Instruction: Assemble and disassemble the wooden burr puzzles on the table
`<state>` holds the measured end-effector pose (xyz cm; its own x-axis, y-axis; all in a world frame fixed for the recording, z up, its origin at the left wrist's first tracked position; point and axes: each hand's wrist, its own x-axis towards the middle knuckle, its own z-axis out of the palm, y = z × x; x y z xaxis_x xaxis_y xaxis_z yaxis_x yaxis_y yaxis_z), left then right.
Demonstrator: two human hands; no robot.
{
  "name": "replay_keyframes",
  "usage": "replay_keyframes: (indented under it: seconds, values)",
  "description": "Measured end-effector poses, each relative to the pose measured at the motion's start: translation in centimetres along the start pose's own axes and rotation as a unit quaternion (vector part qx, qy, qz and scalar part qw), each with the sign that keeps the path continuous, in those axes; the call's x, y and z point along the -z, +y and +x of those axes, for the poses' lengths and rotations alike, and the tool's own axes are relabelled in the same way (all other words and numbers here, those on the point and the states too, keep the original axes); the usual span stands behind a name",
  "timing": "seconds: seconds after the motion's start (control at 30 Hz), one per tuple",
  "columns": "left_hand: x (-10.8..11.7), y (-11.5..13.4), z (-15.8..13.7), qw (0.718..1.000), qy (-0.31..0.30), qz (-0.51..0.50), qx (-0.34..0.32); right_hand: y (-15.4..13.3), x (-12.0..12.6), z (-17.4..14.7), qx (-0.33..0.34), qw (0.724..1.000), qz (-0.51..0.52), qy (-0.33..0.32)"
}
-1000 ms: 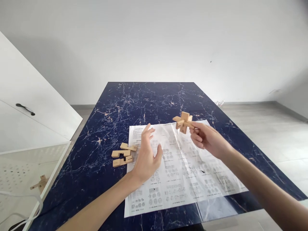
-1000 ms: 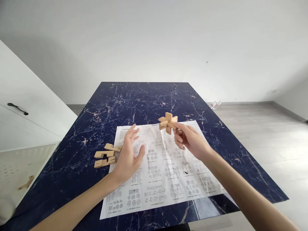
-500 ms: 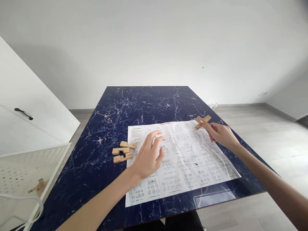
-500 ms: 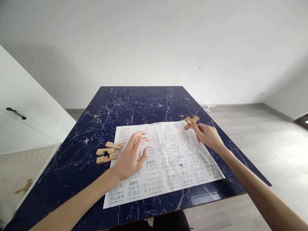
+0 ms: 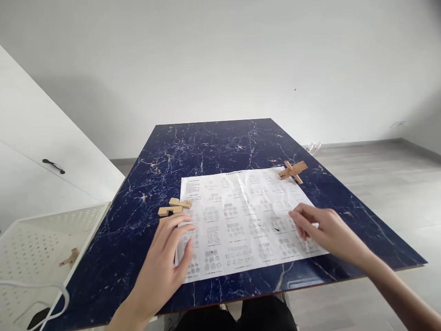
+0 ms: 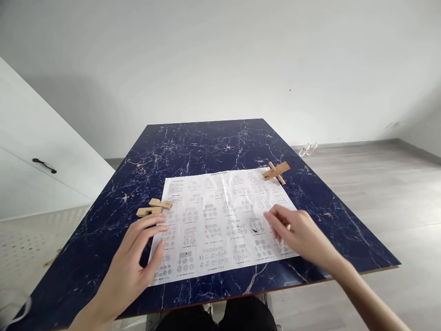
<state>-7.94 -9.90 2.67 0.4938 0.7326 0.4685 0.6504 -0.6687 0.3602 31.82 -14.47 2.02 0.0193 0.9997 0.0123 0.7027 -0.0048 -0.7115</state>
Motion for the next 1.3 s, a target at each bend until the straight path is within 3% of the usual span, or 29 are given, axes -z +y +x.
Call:
replay_keyframes:
  seconds: [0.17,0.3,0.4,0.77,1.3]
  values:
    - [0.4,-2.3,-1.3,0.986,0.106,0.094,0.089,-3.5,-3.9,-3.6,0.004,0.988,0.147,-0.04]
    - [0.0,-4.1,-1.3,0.981,0.09,0.112,0.132,-4.3,-6.2,-4.4,-0.011,0.982,0.188,-0.029]
    - [-0.2,-5.3,-0.9,0.985,0.036,0.108,0.129,-4.2,-7.1,-4.4,-0.033,0.98,0.199,-0.004]
    - [-0.3,-8.9,3.5,0.99,-0.092,0.079,0.07,-4.4,-7.2,-4.8,-0.046,0.974,0.219,0.03]
    - [-0.5,-9.1,4.0,0.993,-0.069,0.074,0.058,-4.3,-7.3,-4.7,-0.026,0.977,0.208,0.027]
